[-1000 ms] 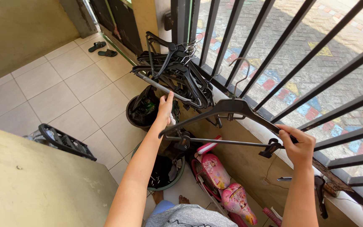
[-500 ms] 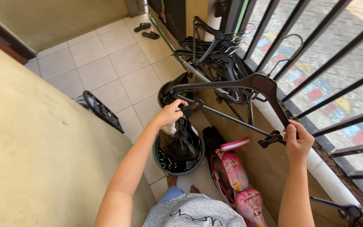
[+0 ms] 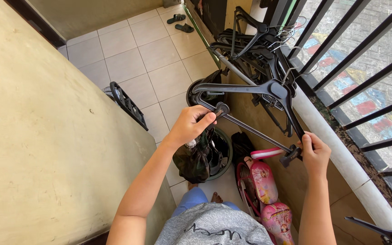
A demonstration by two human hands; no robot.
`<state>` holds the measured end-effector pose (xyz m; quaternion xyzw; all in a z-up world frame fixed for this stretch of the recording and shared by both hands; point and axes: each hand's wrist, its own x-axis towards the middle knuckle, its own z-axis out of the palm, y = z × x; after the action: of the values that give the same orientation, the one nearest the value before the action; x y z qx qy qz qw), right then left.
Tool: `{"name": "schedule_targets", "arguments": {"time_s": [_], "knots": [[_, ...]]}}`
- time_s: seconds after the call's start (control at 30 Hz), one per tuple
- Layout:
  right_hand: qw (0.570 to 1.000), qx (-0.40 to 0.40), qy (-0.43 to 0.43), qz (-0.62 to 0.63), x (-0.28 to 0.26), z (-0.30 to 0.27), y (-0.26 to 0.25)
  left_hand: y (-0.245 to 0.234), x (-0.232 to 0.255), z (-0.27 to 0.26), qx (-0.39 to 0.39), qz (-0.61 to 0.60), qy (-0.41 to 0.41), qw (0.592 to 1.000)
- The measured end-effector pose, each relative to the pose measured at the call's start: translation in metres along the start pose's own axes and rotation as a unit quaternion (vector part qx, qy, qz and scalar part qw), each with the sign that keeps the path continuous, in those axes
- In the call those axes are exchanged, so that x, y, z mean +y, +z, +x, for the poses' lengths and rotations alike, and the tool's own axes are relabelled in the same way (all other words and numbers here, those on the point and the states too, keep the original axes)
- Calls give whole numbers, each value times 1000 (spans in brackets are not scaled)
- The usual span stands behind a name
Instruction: The person takes wet clothes from a green basin, places them on hangers, and hangs them on a balcony railing. The person handles a yellow shirt, orange shorts, dark shorts, and a black shirt, one at a time.
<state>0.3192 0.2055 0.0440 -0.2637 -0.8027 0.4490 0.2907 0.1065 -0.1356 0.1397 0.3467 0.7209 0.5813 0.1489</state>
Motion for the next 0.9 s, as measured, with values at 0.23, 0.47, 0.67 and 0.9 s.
{"name": "schedule_targets", "arguments": {"time_s": [0.23,0.47,0.67,0.9], "knots": [[966,45,-229,-115,-118,-35,-11,12,23,-6,18,-21,-8,1000],[939,-284,-153,121,-145,-12,48,51,26,6,-71,3,133,989],[936,-248,-5,252,-92,-5,67,72,17,20,-70,-32,53,996],[891,-281,82,346,-62,-36,56,81,10,33,-102,-119,44,987]]}}
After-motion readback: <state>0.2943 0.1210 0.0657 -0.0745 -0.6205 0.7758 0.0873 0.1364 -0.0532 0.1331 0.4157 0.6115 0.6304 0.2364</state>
